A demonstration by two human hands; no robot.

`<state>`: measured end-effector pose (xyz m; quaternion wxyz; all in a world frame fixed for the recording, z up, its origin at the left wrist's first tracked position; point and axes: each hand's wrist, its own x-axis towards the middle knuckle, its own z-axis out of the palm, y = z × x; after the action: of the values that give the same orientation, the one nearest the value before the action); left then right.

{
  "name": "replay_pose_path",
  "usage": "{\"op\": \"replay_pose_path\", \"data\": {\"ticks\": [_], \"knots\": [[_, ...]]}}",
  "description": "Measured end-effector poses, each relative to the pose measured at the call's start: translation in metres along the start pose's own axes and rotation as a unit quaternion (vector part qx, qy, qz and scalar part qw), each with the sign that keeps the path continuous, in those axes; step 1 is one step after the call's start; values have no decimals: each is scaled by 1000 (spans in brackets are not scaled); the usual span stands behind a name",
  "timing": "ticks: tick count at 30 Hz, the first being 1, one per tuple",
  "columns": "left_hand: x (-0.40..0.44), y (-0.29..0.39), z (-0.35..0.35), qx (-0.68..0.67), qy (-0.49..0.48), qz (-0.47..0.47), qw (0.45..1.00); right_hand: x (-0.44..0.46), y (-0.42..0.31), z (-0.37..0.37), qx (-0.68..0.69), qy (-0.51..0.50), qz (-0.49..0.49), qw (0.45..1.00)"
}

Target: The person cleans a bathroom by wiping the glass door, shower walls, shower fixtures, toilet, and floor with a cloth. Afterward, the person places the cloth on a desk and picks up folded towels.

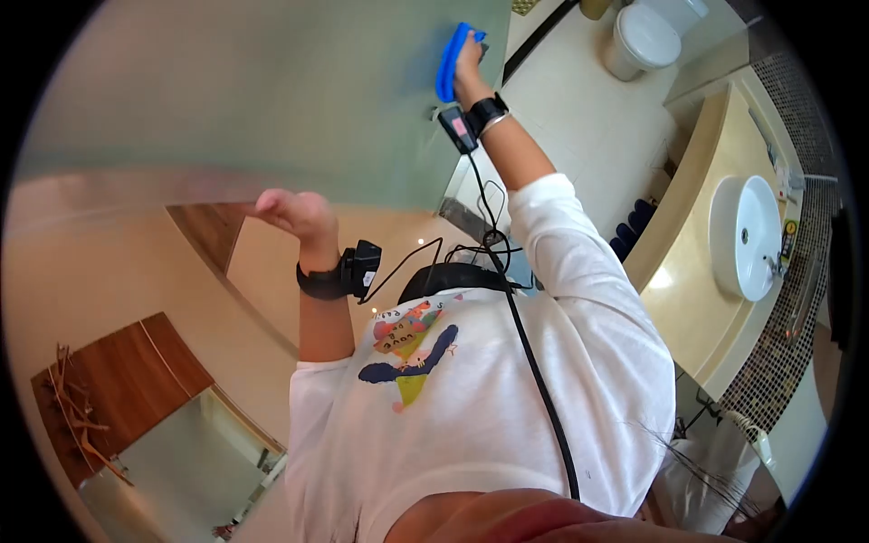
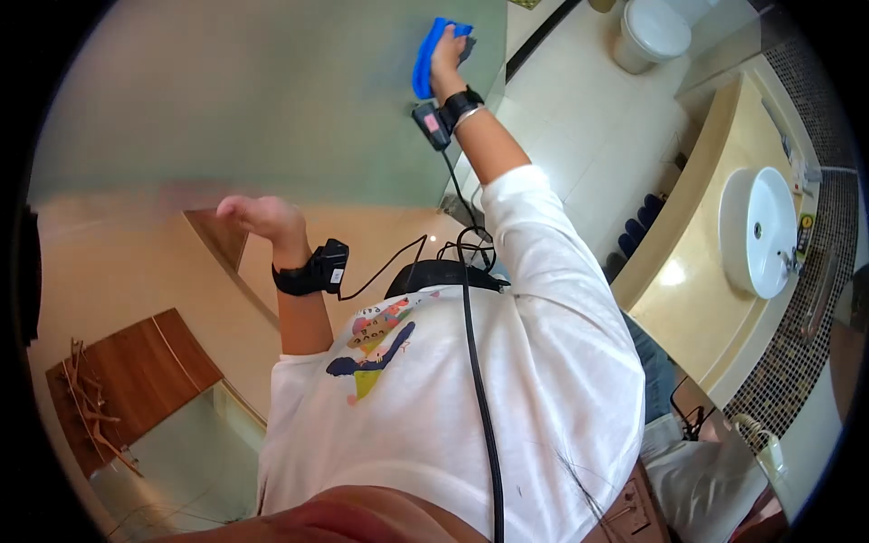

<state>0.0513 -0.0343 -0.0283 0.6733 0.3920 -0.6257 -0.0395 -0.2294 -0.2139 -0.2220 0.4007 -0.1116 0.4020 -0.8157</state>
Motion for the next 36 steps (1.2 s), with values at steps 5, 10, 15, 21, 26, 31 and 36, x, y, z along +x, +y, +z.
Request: {"op": "replay_pose_path", "data": {"ticks": [5, 10, 15, 21, 26, 31, 36], "knots": [[5, 3, 5, -52, -34, 29, 998, -65, 53, -10, -57, 38, 1, 998], [-4, -6, 2, -41, -43, -16, 998, -209, 39, 1, -236, 127, 103, 958], [-4, 22, 12, -82, 1, -85, 993, -273, 101, -19, -206, 98, 223, 948], [10, 65, 19, -150, -25, -117, 981, -249, 120, -31, -61, 79, 373, 922], [15, 65, 18, -228, 35, -188, 955, -218, 163, -49, -35, 87, 434, 896], [16, 59, 2, -190, 102, -194, 957, -194, 209, -91, -81, 95, 494, 861], [21, 63, 3, -19, 276, -158, 948, -140, 222, -125, -118, 80, 522, 841]]}}
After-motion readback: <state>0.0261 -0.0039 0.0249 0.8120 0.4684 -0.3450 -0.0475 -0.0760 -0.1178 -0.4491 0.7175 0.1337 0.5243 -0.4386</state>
